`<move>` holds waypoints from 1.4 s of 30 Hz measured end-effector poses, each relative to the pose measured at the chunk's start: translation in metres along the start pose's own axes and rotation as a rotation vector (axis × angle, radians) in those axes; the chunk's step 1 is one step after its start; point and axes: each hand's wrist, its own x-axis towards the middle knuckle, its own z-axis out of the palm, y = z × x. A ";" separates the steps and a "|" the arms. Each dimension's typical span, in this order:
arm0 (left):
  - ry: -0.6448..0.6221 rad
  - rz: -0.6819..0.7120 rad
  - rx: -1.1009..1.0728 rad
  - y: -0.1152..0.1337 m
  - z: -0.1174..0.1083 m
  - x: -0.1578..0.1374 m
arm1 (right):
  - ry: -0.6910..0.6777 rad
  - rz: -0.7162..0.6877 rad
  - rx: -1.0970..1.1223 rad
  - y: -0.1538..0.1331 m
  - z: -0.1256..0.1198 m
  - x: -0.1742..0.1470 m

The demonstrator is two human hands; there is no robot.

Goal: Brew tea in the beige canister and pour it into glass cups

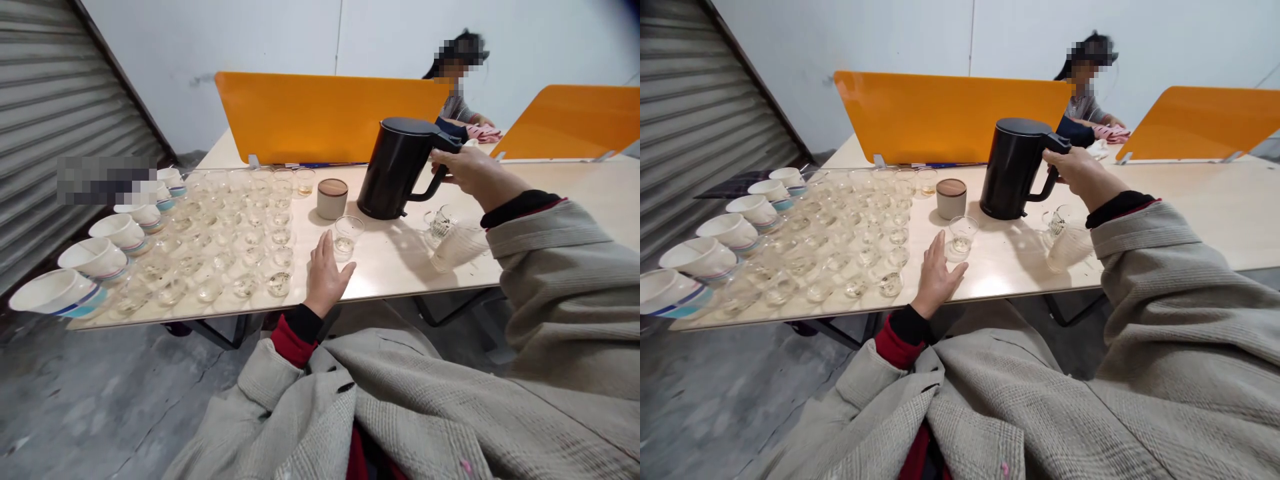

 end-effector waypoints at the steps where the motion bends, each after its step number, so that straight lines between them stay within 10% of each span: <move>1: -0.011 0.002 0.005 0.001 -0.001 0.000 | -0.024 0.082 0.031 -0.001 0.001 0.001; 7: -0.036 0.037 0.089 0.009 -0.003 -0.001 | -0.071 0.285 0.197 -0.010 0.006 0.000; 42: 0.053 0.180 0.199 0.020 -0.015 0.027 | -0.040 0.222 0.543 -0.057 0.021 -0.035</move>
